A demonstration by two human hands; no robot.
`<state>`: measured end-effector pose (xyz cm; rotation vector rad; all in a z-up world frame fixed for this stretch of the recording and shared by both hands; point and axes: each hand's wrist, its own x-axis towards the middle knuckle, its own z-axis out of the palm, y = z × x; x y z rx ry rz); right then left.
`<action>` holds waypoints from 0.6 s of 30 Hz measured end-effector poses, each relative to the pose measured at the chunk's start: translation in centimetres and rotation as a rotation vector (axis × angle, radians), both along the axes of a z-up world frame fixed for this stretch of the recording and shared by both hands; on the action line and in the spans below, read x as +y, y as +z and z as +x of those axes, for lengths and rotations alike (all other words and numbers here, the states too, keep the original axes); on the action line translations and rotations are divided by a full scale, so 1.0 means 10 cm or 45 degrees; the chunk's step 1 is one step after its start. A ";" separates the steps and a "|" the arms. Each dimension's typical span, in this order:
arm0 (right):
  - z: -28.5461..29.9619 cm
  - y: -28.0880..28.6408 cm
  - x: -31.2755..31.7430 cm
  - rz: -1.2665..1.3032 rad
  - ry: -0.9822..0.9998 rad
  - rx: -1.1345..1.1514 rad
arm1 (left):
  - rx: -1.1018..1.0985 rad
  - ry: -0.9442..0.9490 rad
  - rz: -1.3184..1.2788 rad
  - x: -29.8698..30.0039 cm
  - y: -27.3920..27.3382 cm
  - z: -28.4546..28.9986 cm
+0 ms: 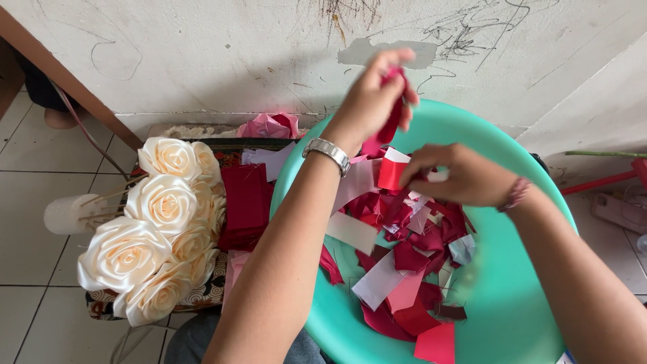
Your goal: The person sorts through a variety of pink and red ribbon strips in a green plastic basin, picking out specific pieces and stacking them on a table next to a bunch of artificial cream roses.
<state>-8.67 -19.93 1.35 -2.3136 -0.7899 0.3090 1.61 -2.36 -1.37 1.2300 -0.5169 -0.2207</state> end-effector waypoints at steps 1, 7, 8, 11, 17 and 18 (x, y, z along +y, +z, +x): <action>0.01 0.01 -0.07 0.000 -0.001 0.000 | 0.000 -0.001 0.000 0.02 0.08 -0.09; 0.02 0.03 -0.24 0.326 -0.311 0.078 | -0.043 -0.126 0.944 0.04 0.24 -0.36; 0.03 0.04 -0.24 0.317 -0.343 -0.008 | -0.038 -0.187 1.023 0.03 0.26 -0.38; 0.04 -0.01 -0.25 0.382 -0.403 -0.130 | 0.013 -0.281 1.017 -0.02 0.27 -0.44; 0.06 -0.05 -0.22 0.500 -0.479 -0.246 | 0.266 -0.407 0.549 -0.14 0.26 -0.51; 0.07 -0.06 -0.22 0.506 -0.492 -0.269 | 0.343 -0.439 0.420 -0.15 0.23 -0.52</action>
